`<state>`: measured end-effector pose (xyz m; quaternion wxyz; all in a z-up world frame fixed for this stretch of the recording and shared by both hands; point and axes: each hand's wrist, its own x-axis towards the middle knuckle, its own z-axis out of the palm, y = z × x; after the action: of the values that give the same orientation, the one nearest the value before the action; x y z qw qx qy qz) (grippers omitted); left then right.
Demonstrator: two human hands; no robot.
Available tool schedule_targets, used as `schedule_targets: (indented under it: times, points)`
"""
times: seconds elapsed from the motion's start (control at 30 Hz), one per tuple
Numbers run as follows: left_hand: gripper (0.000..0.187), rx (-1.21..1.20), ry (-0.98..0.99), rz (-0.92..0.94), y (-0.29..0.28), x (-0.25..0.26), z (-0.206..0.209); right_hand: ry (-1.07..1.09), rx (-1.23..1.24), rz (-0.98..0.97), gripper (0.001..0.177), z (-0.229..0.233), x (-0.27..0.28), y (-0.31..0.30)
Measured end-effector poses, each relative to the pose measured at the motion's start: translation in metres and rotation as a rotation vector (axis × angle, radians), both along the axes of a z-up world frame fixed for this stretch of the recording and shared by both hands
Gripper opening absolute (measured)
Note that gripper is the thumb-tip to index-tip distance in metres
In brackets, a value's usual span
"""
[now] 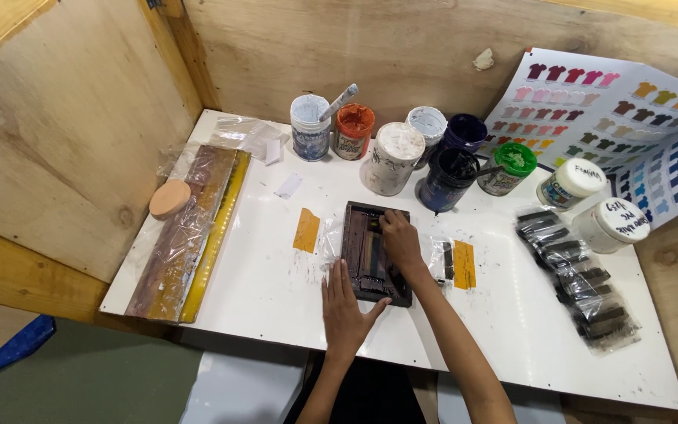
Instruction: The person uses a yellow squeegee to spread dark ink evenly across a rectangular printing block. They repeatedly pull the squeegee across the surface to ensure full coverage. After preparing the ink, they lift the block and press it onto a small, wrapped item on the table to transfer the print.
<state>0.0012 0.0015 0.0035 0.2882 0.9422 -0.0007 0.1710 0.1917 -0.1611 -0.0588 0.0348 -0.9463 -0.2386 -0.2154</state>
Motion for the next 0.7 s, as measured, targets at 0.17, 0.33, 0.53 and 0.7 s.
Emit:
schedule_targets:
  times: [0.17, 0.33, 0.53, 0.7]
  points:
    - [0.116, 0.018, 0.026, -0.017, 0.0, 0.0, -0.001, -0.005, -0.019, 0.011, 0.024, 0.001, -0.011, 0.0]
    - [0.115, -0.003, 0.001, -0.03, 0.001, 0.0, -0.001, 0.008, -0.043, 0.029, 0.029, 0.002, -0.021, 0.001]
    - [0.115, -0.013, 0.007, -0.041, 0.002, 0.0, -0.001, 0.039, -0.003, 0.053, 0.033, 0.01, -0.043, 0.005]
    - [0.116, -0.019, -0.001, -0.047, 0.002, -0.001, 0.0, 0.088, 0.008, 0.039, 0.037, 0.008, -0.06, 0.006]
